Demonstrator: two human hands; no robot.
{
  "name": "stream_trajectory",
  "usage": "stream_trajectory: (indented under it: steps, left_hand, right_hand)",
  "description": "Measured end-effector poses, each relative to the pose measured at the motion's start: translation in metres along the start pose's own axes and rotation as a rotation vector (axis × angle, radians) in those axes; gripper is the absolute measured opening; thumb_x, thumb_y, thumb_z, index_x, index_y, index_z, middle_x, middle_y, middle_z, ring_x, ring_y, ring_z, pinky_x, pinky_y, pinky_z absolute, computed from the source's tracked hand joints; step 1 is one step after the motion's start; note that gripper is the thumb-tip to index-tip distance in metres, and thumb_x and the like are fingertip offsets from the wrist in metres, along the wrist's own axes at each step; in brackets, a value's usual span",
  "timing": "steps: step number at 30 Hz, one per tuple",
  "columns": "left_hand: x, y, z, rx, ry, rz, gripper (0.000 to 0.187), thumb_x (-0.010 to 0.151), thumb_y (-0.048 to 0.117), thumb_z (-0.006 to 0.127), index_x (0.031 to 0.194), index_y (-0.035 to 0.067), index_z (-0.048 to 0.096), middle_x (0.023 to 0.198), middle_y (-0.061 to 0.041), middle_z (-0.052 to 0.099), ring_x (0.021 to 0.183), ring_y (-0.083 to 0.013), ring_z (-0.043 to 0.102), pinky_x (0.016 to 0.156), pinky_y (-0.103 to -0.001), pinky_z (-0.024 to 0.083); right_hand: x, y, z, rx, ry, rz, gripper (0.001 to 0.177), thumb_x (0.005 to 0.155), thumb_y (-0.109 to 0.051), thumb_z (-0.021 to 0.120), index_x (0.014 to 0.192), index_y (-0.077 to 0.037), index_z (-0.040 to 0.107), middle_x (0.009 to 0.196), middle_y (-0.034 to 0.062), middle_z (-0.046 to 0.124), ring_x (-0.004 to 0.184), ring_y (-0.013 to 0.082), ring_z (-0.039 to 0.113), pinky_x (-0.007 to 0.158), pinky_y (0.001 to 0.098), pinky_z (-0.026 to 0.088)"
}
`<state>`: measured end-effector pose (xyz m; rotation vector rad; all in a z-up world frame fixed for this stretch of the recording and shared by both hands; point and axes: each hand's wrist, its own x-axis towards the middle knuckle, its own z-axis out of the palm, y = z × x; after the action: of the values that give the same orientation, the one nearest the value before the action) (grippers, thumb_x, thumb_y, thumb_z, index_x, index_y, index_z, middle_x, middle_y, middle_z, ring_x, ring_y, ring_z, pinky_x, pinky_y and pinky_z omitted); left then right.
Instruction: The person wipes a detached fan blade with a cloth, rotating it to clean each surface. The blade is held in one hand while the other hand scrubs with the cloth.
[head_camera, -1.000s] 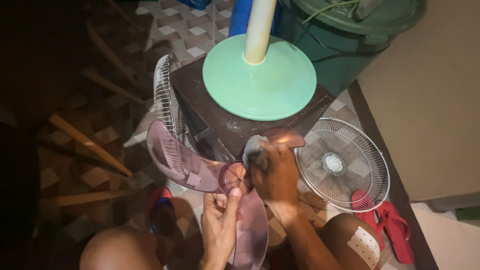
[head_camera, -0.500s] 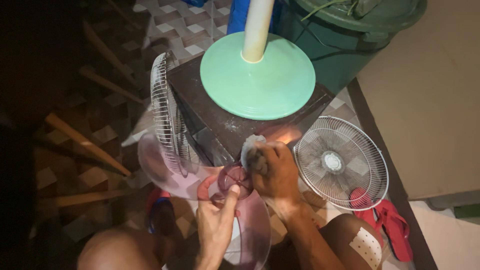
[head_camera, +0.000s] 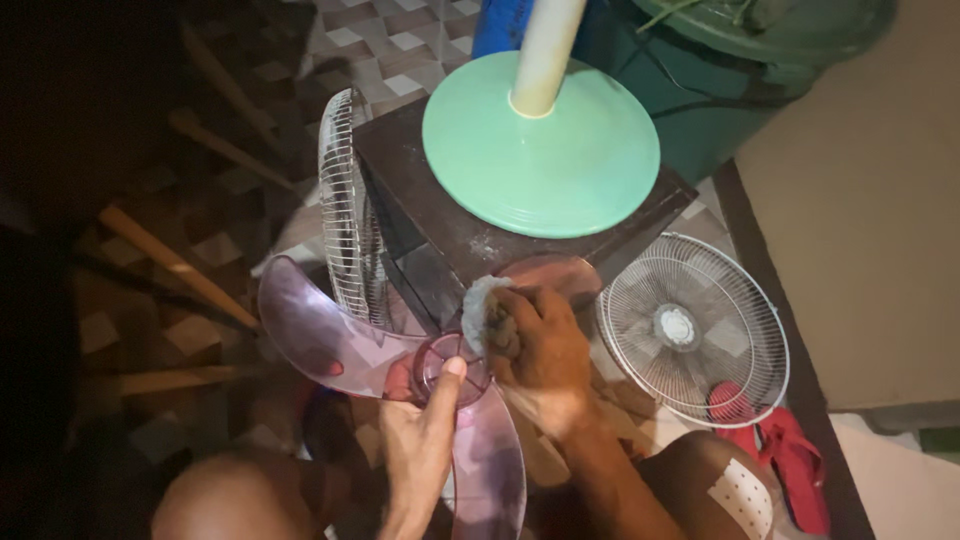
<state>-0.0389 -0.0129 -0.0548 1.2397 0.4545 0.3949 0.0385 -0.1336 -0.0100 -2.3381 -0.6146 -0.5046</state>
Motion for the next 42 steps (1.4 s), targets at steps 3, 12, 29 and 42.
stream_trajectory:
  steps: [3,12,29,42]
  left_hand:
    - [-0.003,0.004,0.0,0.026,-0.006,-0.008,0.031,0.089,0.02,0.074,0.113,0.001,0.07,0.097,-0.005,0.075,0.082,-0.0085,0.066,0.071,-0.024,0.054]
    - [-0.006,-0.004,0.009,0.046,0.032,-0.149,0.033,0.084,0.018,0.076,0.114,0.004,0.069,0.087,-0.002,0.075,0.066,-0.0059,0.063,0.052,-0.022,0.049]
    - [-0.014,-0.02,0.016,0.032,0.008,-0.13,0.032,0.086,0.016,0.076,0.114,0.002,0.069,0.09,-0.004,0.077,0.067,-0.007,0.065,0.049,-0.023,0.048]
    - [-0.002,-0.009,0.008,0.014,0.089,-0.042,0.033,0.09,0.022,0.069,0.118,0.006,0.065,0.089,-0.004,0.075,0.059,-0.0074,0.061,0.048,-0.023,0.049]
  right_hand:
    - [0.0,0.007,0.002,-0.056,0.036,0.003,0.047,0.069,-0.014,0.08,0.114,-0.011,0.066,0.104,0.0175,0.06,0.095,0.0412,0.062,0.077,0.0485,0.052]
    - [0.001,0.087,0.0,-0.334,0.292,0.068,0.025,0.092,-0.023,0.076,0.109,-0.01,0.063,0.097,0.0173,0.061,0.09,0.0393,0.062,0.077,0.0502,0.05]
    - [-0.012,0.049,-0.001,0.115,0.24,-0.114,0.034,0.082,0.0,0.067,0.115,-0.006,0.067,0.112,0.0141,0.071,0.098,0.034,0.068,0.085,0.0406,0.055]
    - [-0.009,0.08,0.004,0.826,0.254,0.214,0.018,0.092,-0.004,0.068,0.11,-0.004,0.064,0.103,0.0096,0.062,0.092,0.0204,0.062,0.08,0.0312,0.052]
